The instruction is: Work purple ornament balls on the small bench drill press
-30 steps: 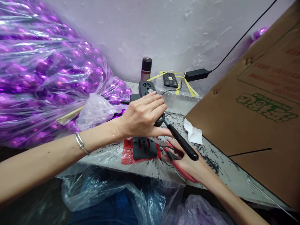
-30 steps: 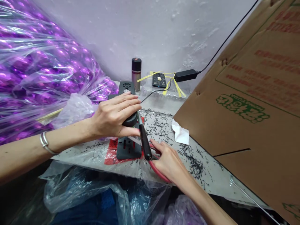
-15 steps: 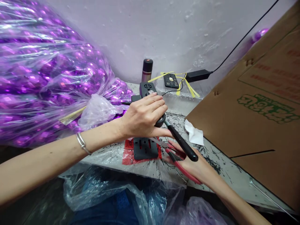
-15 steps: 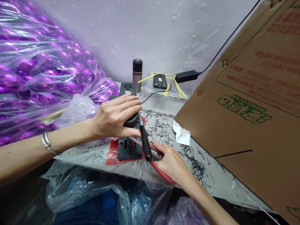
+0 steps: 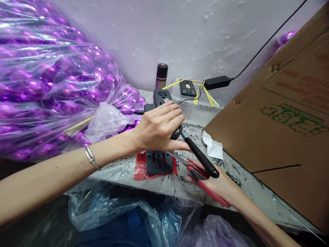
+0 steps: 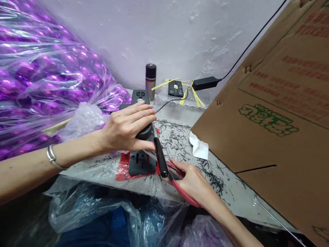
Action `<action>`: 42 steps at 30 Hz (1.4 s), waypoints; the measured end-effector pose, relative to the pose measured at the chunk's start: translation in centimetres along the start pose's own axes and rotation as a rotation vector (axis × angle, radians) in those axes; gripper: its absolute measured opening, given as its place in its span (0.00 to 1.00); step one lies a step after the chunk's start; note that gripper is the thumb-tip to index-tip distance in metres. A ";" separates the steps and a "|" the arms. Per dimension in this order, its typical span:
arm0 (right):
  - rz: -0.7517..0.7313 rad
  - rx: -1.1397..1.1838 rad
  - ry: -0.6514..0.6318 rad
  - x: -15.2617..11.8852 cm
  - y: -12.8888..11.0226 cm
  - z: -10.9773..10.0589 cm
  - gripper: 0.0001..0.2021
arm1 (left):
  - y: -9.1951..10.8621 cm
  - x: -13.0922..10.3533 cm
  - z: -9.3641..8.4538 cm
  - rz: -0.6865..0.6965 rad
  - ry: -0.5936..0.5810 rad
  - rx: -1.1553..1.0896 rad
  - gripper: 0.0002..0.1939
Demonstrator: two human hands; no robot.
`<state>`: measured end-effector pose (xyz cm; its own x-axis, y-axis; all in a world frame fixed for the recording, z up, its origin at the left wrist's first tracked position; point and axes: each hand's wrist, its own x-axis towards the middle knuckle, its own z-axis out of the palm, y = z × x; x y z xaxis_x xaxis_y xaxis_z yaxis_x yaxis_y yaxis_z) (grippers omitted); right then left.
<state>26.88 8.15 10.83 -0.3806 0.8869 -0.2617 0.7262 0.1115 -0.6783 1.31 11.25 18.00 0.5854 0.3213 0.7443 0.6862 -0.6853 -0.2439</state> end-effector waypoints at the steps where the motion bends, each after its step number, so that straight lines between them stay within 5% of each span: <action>1: -0.006 -0.003 0.001 0.1 -0.2 0.0 0.29 | 0.0 0.0 0.0 -0.006 -0.005 -0.006 0.36; 5: -0.082 0.025 -0.001 0.5 -0.8 0.5 0.28 | 0.0 0.1 -0.1 -0.026 -0.033 0.020 0.34; 10: -0.002 0.025 -0.033 0.1 0.1 0.0 0.29 | 0.0 0.0 0.0 -0.004 -0.007 0.010 0.35; 17: -0.099 -0.070 -0.004 2.0 -0.1 1.0 0.18 | 0.1 0.1 0.0 0.020 0.055 0.030 0.32; 24: 0.005 -0.292 0.128 -2.6 4.0 -2.1 0.24 | 0.1 0.1 0.1 0.013 0.033 0.038 0.32; 33: -0.238 -0.325 0.253 -1.0 1.0 0.2 0.29 | -0.1 0.0 0.1 0.015 0.020 0.017 0.34; 42: -0.259 -0.425 0.318 -0.3 0.2 1.5 0.28 | 0.0 0.0 0.0 0.015 0.018 0.037 0.34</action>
<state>26.30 7.25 9.79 -0.4333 0.8905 0.1389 0.8233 0.4538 -0.3409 1.31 11.24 17.96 0.5882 0.2996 0.7512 0.6931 -0.6653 -0.2773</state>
